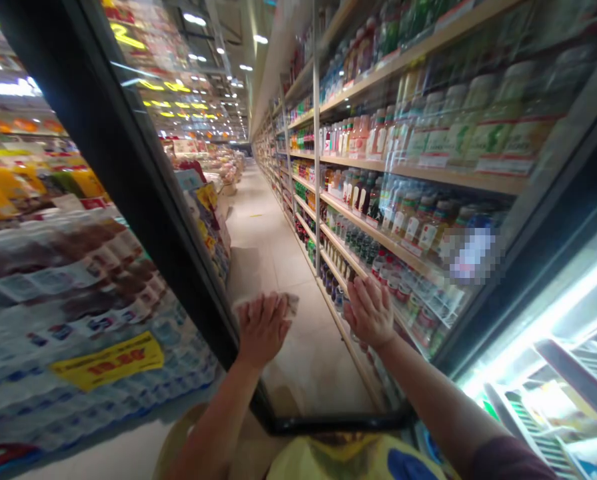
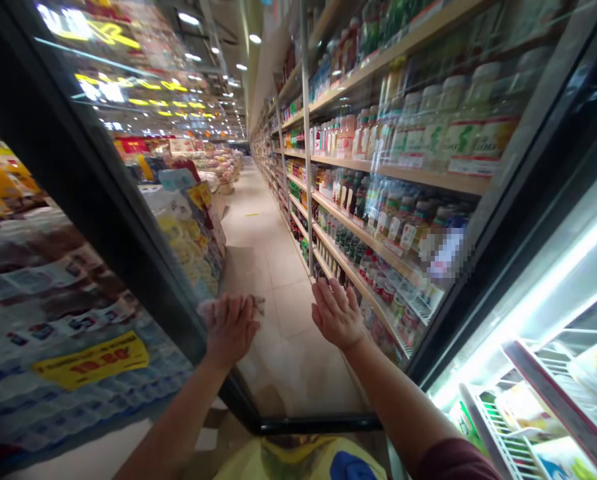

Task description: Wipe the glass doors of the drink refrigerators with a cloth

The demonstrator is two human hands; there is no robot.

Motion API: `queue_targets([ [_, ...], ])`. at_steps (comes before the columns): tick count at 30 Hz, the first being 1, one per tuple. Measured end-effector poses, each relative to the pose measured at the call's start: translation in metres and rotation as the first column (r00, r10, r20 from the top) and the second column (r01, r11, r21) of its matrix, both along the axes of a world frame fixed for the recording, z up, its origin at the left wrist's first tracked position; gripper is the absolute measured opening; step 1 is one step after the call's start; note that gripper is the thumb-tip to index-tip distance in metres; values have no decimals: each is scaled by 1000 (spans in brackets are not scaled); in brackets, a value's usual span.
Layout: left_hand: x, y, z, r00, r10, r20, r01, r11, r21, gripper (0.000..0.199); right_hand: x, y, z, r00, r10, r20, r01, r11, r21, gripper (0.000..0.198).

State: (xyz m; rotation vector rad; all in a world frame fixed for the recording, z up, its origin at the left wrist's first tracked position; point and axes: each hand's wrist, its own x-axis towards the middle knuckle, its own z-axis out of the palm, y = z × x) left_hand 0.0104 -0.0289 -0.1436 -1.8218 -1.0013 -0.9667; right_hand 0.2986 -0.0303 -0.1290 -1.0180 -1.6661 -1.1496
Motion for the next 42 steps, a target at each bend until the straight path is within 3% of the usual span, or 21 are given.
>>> queue_targets([
  [3,-10,18,73,984,34,173,-40,999,30,61,0,0,2,1000,8,-3,-8,1000,-2,62],
  [5,-7,21,93,967,55,249,-58,998,3,65,-1,0,3,1000,14,-7,-14,1000,6,62],
  [7,4,15,75,967,60,248,-55,998,-26,64,-2,1,4,1000,16,-5,-16,1000,14,59],
  [11,29,-5,2,1000,-3,29,4,998,-57,45,-2,1,3,1000,21,-8,-21,1000,22,52],
  [13,28,-7,3,999,-25,-34,23,998,-66,40,-1,1,3,999,31,-16,-31,999,22,51],
  [14,24,-5,18,1000,-20,-22,18,998,-65,43,-1,1,3,999,35,-16,-35,999,20,51],
  [18,7,12,111,977,54,208,-40,997,-70,63,-1,1,3,999,33,-12,-33,999,20,53],
  [20,9,12,123,962,76,262,-54,995,-87,66,-1,1,3,999,34,-13,-34,999,21,54],
  [22,22,4,96,974,75,213,-57,994,-89,63,-1,2,2,999,39,-15,-39,999,20,55],
  [25,43,-12,26,999,10,39,-5,993,-114,49,0,2,0,999,39,-18,-38,999,18,53],
  [26,45,-15,12,1000,-26,-13,24,992,-127,44,0,2,0,999,36,-17,-35,999,16,53],
  [28,41,-14,16,998,-47,-45,40,989,-140,43,0,2,0,999,34,-14,-34,999,18,52],
  [32,16,4,103,984,44,171,-29,996,-89,61,0,2,-1,999,36,-27,-35,999,28,55],
  [34,12,9,125,962,64,266,-46,996,-75,65,-1,2,-1,999,35,-31,-34,999,19,56],
  [36,20,5,107,963,71,259,-52,996,-79,64,-1,2,-1,999,39,-29,-38,999,13,55],
  [40,41,-12,23,1000,-10,7,11,995,-96,48,0,1,1,998,53,-25,-53,998,15,55],
  [42,36,-12,18,996,-41,-74,35,996,-80,43,0,-1,1,998,64,-25,-64,998,13,57],
])
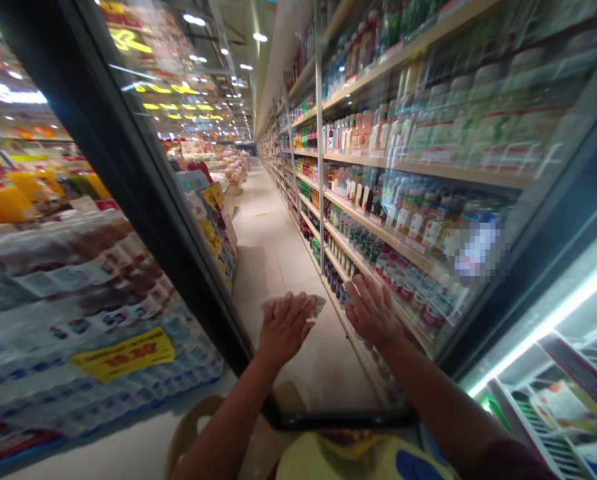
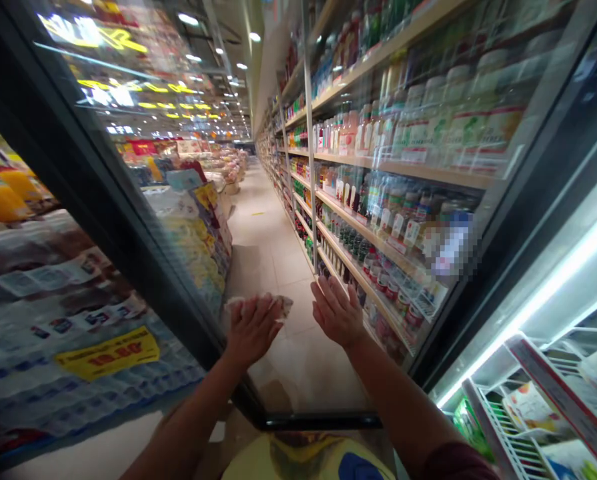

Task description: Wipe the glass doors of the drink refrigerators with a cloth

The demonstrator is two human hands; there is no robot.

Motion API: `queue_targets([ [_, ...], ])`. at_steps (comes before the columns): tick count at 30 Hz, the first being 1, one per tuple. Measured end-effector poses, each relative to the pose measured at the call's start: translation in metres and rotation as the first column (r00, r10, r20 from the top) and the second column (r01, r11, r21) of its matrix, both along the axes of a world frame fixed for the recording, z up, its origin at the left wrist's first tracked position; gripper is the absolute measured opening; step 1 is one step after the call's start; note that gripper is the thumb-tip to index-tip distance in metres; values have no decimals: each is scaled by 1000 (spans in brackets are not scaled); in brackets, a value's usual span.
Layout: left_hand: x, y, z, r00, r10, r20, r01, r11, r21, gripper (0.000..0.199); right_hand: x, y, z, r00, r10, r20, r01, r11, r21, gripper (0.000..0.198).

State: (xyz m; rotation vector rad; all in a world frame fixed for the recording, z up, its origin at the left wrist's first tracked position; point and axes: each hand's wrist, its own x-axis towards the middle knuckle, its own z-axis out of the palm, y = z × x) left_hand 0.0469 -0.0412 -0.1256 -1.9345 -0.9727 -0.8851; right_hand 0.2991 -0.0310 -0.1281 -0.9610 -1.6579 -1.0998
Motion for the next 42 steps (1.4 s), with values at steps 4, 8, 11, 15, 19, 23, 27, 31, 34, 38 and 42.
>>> queue_targets([
  [4,-30,15,83,968,102,228,-117,992,54,59,0,-1,0,1000,20,-13,-20,1000,2,57],
  [8,-33,15,107,909,160,384,-178,984,11,64,0,0,0,998,52,-21,-52,998,19,52],
  [11,-8,0,40,958,118,262,-125,992,12,59,0,-1,1,998,60,-21,-59,998,35,47],
  [15,3,-8,0,1000,2,6,-2,1000,26,43,1,-2,1,998,67,-11,-67,997,29,46],
  [19,-24,8,83,976,89,197,-100,994,48,59,1,-1,-1,999,49,-11,-48,998,27,50],
  [23,-27,13,100,924,123,362,-136,991,13,65,1,0,-2,1000,25,-7,-25,1000,6,56],
  [27,-2,-2,-1,977,106,187,-102,994,-30,52,1,0,-2,1000,25,-2,-25,1000,18,54],
  [31,-10,-2,-14,1000,-7,-11,7,1000,0,41,1,1,-1,999,40,-10,-40,999,18,46],
  [34,-33,13,63,979,68,192,-78,996,45,56,-1,1,1,999,46,-11,-45,998,37,40],
  [38,-33,20,109,916,151,371,-176,984,34,64,-2,0,2,999,45,-4,-45,998,40,43],
  [42,2,4,25,996,1,92,-6,998,55,50,-1,1,1,999,31,7,-31,999,25,45],
])
